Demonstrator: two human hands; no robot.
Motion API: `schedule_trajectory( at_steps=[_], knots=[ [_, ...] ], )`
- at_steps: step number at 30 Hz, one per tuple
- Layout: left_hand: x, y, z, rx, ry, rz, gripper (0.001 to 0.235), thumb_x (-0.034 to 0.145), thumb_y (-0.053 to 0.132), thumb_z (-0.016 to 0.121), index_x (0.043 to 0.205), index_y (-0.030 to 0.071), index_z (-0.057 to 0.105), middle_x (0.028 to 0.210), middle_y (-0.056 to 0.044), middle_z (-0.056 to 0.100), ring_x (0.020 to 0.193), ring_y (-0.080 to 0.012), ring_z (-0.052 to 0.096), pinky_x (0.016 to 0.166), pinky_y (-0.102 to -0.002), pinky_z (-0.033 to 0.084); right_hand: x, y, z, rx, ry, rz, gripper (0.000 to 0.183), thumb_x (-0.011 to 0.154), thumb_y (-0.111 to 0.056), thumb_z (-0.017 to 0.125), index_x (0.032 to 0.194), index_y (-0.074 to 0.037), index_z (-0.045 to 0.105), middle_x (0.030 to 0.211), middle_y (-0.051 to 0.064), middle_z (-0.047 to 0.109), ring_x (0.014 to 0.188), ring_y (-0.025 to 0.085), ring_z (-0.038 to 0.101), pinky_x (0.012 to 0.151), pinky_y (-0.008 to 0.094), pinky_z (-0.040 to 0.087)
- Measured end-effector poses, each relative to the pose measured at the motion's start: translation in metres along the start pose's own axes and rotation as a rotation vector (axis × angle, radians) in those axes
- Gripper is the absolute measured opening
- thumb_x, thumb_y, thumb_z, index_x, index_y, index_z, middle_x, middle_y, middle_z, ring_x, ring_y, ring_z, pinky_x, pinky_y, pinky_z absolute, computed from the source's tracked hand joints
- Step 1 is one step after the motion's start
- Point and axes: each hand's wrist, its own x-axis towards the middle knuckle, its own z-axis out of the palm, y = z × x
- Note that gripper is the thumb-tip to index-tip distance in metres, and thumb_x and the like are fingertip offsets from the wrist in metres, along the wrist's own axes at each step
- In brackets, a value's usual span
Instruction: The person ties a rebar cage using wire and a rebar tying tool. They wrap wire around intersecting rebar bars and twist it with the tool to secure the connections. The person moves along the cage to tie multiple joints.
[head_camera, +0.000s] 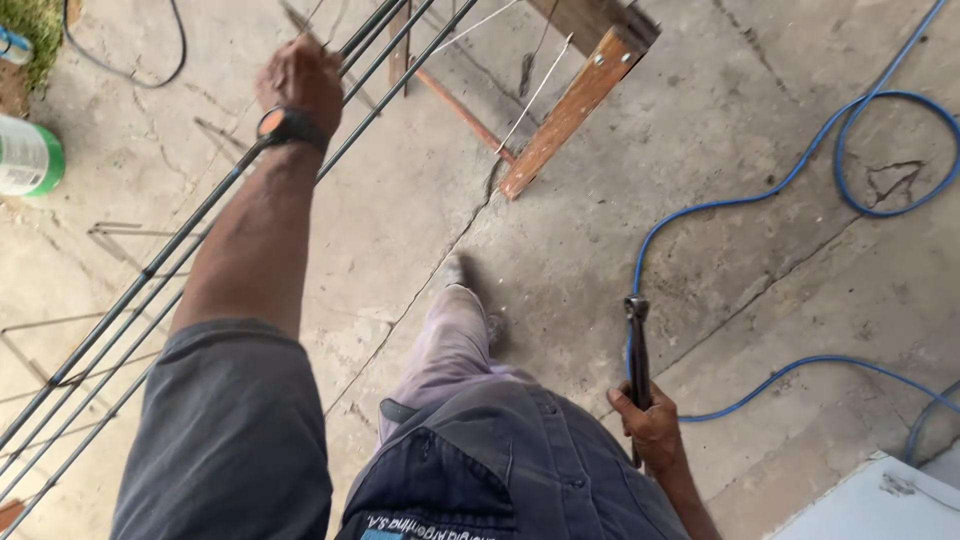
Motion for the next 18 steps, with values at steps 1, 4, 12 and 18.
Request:
schedule_trajectory(
  at_steps=[1, 4, 12, 18],
  knots=[
    [-0.001, 0.006, -0.005, -0.006, 0.002, 0.004, 0.017, 0.102, 0.022, 0.066, 0.095, 0.006, 0.070, 0.083, -0.013, 0.072, 0.072, -0.0286, 0.067, 0.063, -0.044, 0.054, 0.007, -0.003, -0.003, 0.000, 0.007, -0.002, 0.017, 0.086, -0.017, 0.076, 0.083, -0.004, 0.065, 0.050, 0.005, 0.045, 0.044, 0.016, 0.044, 0.045, 0.032, 0.037],
    [-0.003, 0.019, -0.023, -0.049, -0.077, -0.104, 0.011, 0.102, 0.016, 0.062, 0.095, 0.007, 0.059, 0.085, -0.007, 0.068, 0.075, -0.0255, 0.061, 0.077, -0.048, 0.050, 0.032, -0.013, -0.011, -0.019, -0.023, -0.011, 0.019, 0.084, -0.019, 0.078, 0.086, -0.004, 0.067, 0.051, 0.004, 0.043, 0.044, 0.015, 0.042, 0.045, 0.033, 0.037],
    [-0.018, 0.033, -0.025, 0.010, 0.020, -0.086, 0.034, 0.096, 0.039, 0.076, 0.101, 0.007, 0.067, 0.102, -0.018, 0.069, 0.095, -0.0404, 0.063, 0.080, -0.050, 0.047, 0.144, -0.010, -0.060, -0.028, -0.339, -0.017, 0.023, 0.071, -0.011, 0.090, 0.077, -0.006, 0.069, 0.072, 0.004, 0.064, 0.071, 0.017, 0.061, 0.065, 0.032, 0.047],
    [-0.014, 0.134, -0.015, -0.302, 0.314, -0.111, 0.020, 0.108, 0.021, 0.076, 0.105, 0.003, 0.068, 0.097, -0.012, 0.069, 0.087, -0.0279, 0.065, 0.073, -0.040, 0.048, 0.182, -0.134, -0.120, -0.319, -0.399, 0.356, 0.033, 0.070, -0.026, 0.085, 0.094, -0.005, 0.080, 0.084, 0.008, 0.074, 0.086, 0.022, 0.066, 0.072, 0.045, 0.049]
  ],
)
